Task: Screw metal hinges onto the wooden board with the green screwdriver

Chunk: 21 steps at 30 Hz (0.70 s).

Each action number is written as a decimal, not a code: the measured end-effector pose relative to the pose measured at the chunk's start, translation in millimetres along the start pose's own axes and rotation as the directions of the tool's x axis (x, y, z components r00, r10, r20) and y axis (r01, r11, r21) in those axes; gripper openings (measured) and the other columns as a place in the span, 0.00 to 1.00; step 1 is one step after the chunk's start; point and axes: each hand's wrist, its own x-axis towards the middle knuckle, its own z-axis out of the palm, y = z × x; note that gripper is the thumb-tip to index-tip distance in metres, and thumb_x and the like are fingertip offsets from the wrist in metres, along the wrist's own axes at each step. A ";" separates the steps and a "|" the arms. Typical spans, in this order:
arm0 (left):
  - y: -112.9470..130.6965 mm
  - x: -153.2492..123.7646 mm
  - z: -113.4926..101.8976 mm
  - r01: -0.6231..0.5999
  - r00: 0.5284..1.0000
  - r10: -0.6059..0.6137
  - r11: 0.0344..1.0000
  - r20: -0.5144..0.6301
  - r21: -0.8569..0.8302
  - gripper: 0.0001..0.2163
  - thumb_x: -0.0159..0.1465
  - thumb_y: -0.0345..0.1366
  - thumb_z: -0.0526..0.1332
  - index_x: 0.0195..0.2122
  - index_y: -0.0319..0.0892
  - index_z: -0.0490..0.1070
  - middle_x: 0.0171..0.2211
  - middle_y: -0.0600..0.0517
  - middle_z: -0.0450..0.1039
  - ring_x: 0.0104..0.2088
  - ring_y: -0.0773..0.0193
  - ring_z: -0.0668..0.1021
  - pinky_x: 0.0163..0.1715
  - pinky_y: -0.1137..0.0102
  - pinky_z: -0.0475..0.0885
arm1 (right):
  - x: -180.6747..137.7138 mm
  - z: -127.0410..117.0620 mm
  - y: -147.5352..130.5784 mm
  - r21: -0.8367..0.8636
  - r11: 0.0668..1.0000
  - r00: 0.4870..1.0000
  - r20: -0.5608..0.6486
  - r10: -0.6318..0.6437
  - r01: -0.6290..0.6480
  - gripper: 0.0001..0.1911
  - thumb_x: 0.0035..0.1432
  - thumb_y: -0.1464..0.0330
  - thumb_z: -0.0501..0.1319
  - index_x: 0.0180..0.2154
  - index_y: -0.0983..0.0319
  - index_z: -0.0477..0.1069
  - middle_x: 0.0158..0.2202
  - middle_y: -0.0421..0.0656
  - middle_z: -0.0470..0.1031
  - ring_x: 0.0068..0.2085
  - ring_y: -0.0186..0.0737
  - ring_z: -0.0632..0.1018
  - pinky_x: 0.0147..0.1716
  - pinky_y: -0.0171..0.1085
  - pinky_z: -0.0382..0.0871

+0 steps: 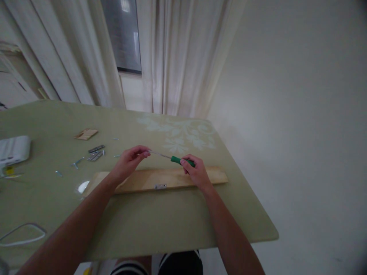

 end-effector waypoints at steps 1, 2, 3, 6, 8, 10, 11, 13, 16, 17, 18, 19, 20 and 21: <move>0.1 -0.5 -0.4 -0.002 1.000 0.002 1.000 -0.011 -0.021 0.21 0.63 0.57 0.69 0.41 0.42 0.79 0.34 0.49 0.79 0.36 0.61 0.79 0.39 0.68 0.75 | 0.2 -0.3 0.3 0.004 1.000 1.000 0.001 0.001 -0.001 0.16 0.61 0.54 0.65 0.33 0.60 0.76 0.20 0.36 0.68 0.22 0.33 0.68 0.23 0.34 0.60; 0.3 -0.8 -1.0 -0.007 1.000 0.006 0.999 -0.021 -0.038 0.21 0.63 0.57 0.69 0.42 0.42 0.79 0.33 0.50 0.79 0.36 0.62 0.78 0.38 0.69 0.75 | 0.3 -0.6 0.4 0.008 1.000 1.000 0.003 0.002 -0.002 0.16 0.61 0.54 0.65 0.33 0.60 0.76 0.20 0.36 0.68 0.22 0.33 0.68 0.23 0.34 0.60; 0.8 -0.9 -1.6 -0.015 1.000 0.014 0.999 -0.024 -0.045 0.21 0.64 0.57 0.69 0.42 0.42 0.79 0.33 0.50 0.78 0.35 0.62 0.78 0.38 0.69 0.74 | 0.3 -1.0 0.5 0.010 1.000 1.000 0.005 0.003 -0.003 0.16 0.61 0.54 0.65 0.34 0.60 0.76 0.20 0.36 0.68 0.22 0.33 0.68 0.23 0.34 0.60; 3.3 -0.4 -4.5 -0.048 0.999 0.048 0.999 0.015 0.005 0.19 0.66 0.55 0.67 0.42 0.42 0.79 0.33 0.50 0.78 0.35 0.63 0.78 0.38 0.69 0.74 | 0.1 -2.2 0.2 -0.023 1.000 1.000 0.012 -0.001 0.001 0.16 0.61 0.54 0.65 0.35 0.60 0.77 0.20 0.36 0.68 0.22 0.33 0.68 0.23 0.34 0.60; 4.6 0.6 -7.2 -0.085 0.996 0.081 0.994 0.046 0.072 0.17 0.68 0.53 0.65 0.42 0.42 0.79 0.34 0.50 0.79 0.36 0.62 0.79 0.39 0.69 0.75 | 0.1 -3.1 -0.1 -0.060 0.998 1.000 0.012 -0.011 0.012 0.16 0.61 0.54 0.65 0.35 0.60 0.77 0.20 0.36 0.68 0.23 0.34 0.69 0.24 0.34 0.60; 4.2 1.8 -10.0 -0.145 0.988 0.137 0.979 0.067 0.146 0.15 0.70 0.50 0.64 0.43 0.43 0.79 0.36 0.49 0.80 0.37 0.61 0.80 0.40 0.68 0.75 | 0.0 -4.1 -0.4 -0.095 0.995 1.000 0.007 -0.027 0.027 0.16 0.61 0.54 0.65 0.35 0.60 0.77 0.21 0.36 0.68 0.24 0.35 0.69 0.25 0.35 0.61; 3.4 2.4 -11.2 -0.184 0.982 0.171 0.965 0.082 0.189 0.14 0.71 0.49 0.63 0.43 0.43 0.80 0.36 0.49 0.80 0.38 0.61 0.80 0.40 0.68 0.75 | 0.0 -4.7 -0.6 -0.114 0.993 0.999 0.002 -0.039 0.039 0.16 0.60 0.54 0.65 0.35 0.60 0.77 0.22 0.37 0.68 0.24 0.35 0.69 0.25 0.35 0.61; 1.1 3.2 -12.8 -0.262 0.964 0.235 0.925 0.128 0.275 0.13 0.72 0.45 0.62 0.42 0.43 0.81 0.36 0.49 0.80 0.38 0.61 0.80 0.40 0.68 0.74 | -0.4 -5.8 -1.1 -0.168 0.983 0.998 -0.004 -0.069 0.068 0.15 0.60 0.54 0.65 0.35 0.60 0.77 0.24 0.38 0.70 0.26 0.36 0.69 0.27 0.35 0.62; -0.8 3.1 -13.0 -0.336 0.941 0.292 0.871 0.172 0.358 0.12 0.73 0.42 0.61 0.41 0.44 0.82 0.36 0.49 0.80 0.38 0.61 0.80 0.43 0.67 0.74 | -1.2 -7.0 -1.3 -0.236 0.965 0.993 0.000 -0.117 0.113 0.13 0.60 0.56 0.65 0.35 0.60 0.77 0.26 0.39 0.72 0.28 0.36 0.70 0.29 0.35 0.63; -0.4 2.9 -12.6 -0.346 0.937 0.302 0.864 0.174 0.366 0.12 0.73 0.41 0.61 0.41 0.44 0.82 0.36 0.49 0.80 0.38 0.61 0.80 0.43 0.67 0.74 | -1.4 -7.4 -1.0 -0.239 0.963 0.992 0.000 -0.125 0.121 0.13 0.59 0.56 0.66 0.35 0.60 0.77 0.27 0.39 0.73 0.29 0.36 0.71 0.29 0.35 0.64; 0.6 2.5 -12.2 -0.352 0.935 0.310 0.861 0.170 0.367 0.11 0.73 0.41 0.60 0.42 0.44 0.82 0.37 0.49 0.80 0.38 0.61 0.80 0.43 0.68 0.74 | -1.5 -7.8 -0.6 -0.226 0.967 0.993 -0.001 -0.122 0.118 0.13 0.59 0.56 0.65 0.35 0.60 0.77 0.27 0.39 0.72 0.28 0.36 0.71 0.29 0.35 0.64; 2.0 2.0 -11.7 -0.357 0.934 0.318 0.861 0.164 0.363 0.11 0.73 0.40 0.60 0.42 0.44 0.82 0.37 0.49 0.80 0.38 0.61 0.81 0.43 0.68 0.74 | -1.5 -8.3 -0.1 -0.199 0.975 0.995 -0.003 -0.104 0.102 0.14 0.60 0.55 0.65 0.35 0.60 0.77 0.26 0.39 0.71 0.27 0.36 0.70 0.28 0.35 0.63; 3.8 1.6 -11.1 -0.362 0.932 0.325 0.861 0.162 0.357 0.11 0.74 0.40 0.60 0.43 0.44 0.82 0.37 0.49 0.80 0.38 0.61 0.81 0.42 0.68 0.75 | -1.5 -9.1 0.5 -0.166 0.983 0.997 -0.001 -0.077 0.076 0.14 0.60 0.55 0.65 0.34 0.60 0.76 0.24 0.38 0.70 0.26 0.35 0.70 0.26 0.35 0.63; 5.7 1.1 -10.3 -0.369 0.929 0.333 0.860 0.161 0.353 0.11 0.74 0.40 0.60 0.43 0.44 0.82 0.37 0.49 0.80 0.38 0.61 0.81 0.42 0.68 0.75 | -1.3 -10.0 0.9 -0.132 0.990 0.999 0.003 -0.046 0.046 0.15 0.60 0.54 0.65 0.34 0.60 0.76 0.23 0.37 0.69 0.24 0.35 0.69 0.25 0.35 0.62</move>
